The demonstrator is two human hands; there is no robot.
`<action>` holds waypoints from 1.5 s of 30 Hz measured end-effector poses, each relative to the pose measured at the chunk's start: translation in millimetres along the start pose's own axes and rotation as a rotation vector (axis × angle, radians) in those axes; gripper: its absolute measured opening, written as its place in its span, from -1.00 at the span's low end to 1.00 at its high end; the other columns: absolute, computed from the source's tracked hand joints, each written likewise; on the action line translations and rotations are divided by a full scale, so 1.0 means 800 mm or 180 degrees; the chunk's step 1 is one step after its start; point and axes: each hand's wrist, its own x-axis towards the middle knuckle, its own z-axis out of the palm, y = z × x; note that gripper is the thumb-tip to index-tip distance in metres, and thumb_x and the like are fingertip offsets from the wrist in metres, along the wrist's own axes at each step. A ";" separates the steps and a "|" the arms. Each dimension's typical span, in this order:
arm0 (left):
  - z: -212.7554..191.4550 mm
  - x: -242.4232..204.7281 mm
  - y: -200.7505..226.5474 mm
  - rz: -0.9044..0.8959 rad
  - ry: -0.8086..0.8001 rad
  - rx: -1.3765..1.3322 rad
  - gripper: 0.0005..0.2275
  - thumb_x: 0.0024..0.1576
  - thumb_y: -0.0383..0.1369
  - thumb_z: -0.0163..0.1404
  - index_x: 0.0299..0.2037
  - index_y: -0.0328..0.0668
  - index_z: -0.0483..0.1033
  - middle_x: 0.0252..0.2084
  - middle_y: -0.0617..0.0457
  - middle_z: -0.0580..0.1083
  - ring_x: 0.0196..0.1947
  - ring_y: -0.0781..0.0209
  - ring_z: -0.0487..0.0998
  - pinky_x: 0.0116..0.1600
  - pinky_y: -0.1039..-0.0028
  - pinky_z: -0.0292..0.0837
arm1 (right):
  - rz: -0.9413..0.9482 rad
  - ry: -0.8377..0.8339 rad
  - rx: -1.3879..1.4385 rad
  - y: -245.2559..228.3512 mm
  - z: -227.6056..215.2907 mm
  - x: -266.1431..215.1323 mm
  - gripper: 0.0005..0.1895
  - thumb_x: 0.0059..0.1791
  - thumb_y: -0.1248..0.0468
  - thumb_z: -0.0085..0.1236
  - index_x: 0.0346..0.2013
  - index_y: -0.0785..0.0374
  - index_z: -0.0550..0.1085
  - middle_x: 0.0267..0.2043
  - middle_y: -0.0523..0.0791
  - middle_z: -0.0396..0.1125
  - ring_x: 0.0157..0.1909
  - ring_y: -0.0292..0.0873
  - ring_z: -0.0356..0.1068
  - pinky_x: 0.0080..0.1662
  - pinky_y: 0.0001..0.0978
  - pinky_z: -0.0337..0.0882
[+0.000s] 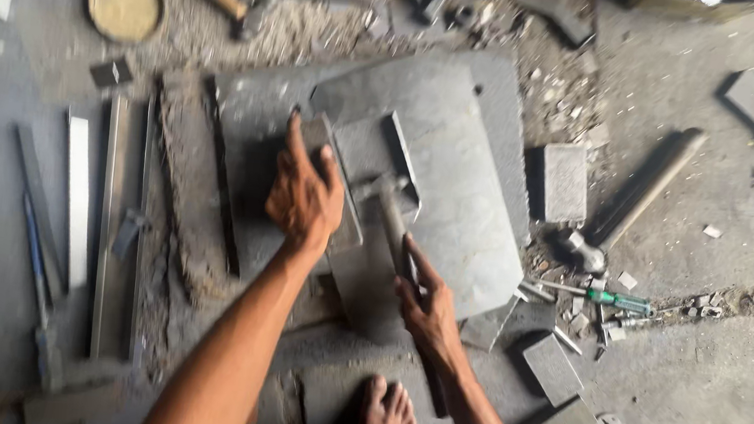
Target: The person uses a hammer to repeatedly strike a rectangular metal sheet placed on a flat anvil, shaping a recessed area. The person frequently repositions the sheet and uses a metal block as a guide during the hammering process.
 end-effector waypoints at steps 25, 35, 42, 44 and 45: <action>-0.009 0.008 -0.004 -0.0185 -0.0249 -0.0017 -0.45 0.33 -0.09 -0.22 0.50 0.11 -0.08 -0.03 -0.25 0.48 -0.21 -0.22 0.61 -0.28 0.05 0.53 | 0.0266 0.0392 -0.0071 -0.102 0.034 0.058 -0.26 0.04 0.34 0.07 0.49 -0.18 0.15 -0.45 -0.08 0.29 -0.56 -0.26 0.21 -0.50 -0.34 0.27; -0.008 0.006 -0.009 -0.0218 -0.0324 -0.0027 -0.45 0.33 -0.10 -0.24 0.51 0.06 -0.09 0.07 -0.23 0.50 -0.18 -0.27 0.61 -0.25 0.00 0.54 | -0.0835 -0.0293 -0.0886 -0.091 0.036 0.087 -0.24 0.03 0.36 0.11 0.51 -0.11 0.17 -0.26 -0.06 0.48 -0.39 -0.29 0.37 -0.29 -0.34 0.41; -0.005 0.009 -0.008 -0.0033 -0.0145 -0.0118 -0.45 0.33 -0.12 -0.20 0.50 0.01 -0.07 0.10 -0.21 0.51 -0.20 -0.23 0.63 -0.27 0.05 0.56 | -0.0030 -0.0390 -0.0871 -0.131 0.026 0.077 -0.25 0.01 0.34 0.10 0.46 -0.22 0.18 -0.51 -0.10 0.30 -0.59 -0.26 0.22 -0.48 -0.32 0.33; -0.012 0.012 -0.008 -0.0140 -0.0252 -0.0205 -0.43 0.28 -0.13 -0.19 0.48 0.01 -0.08 0.15 -0.22 0.47 -0.24 -0.22 0.64 -0.32 0.07 0.57 | -0.0035 -0.0436 -0.0787 -0.139 0.026 0.078 -0.25 0.00 0.36 0.09 0.46 -0.23 0.18 -0.49 -0.13 0.31 -0.59 -0.28 0.21 -0.50 -0.33 0.32; -0.012 0.008 -0.009 -0.0174 -0.0240 -0.0174 -0.44 0.30 -0.12 -0.19 0.48 0.03 -0.07 0.13 -0.22 0.49 -0.24 -0.23 0.63 -0.29 0.06 0.56 | 0.0063 -0.0483 -0.0751 -0.133 0.031 0.065 -0.24 0.00 0.36 0.08 0.46 -0.24 0.18 -0.49 -0.14 0.31 -0.58 -0.29 0.20 -0.50 -0.35 0.31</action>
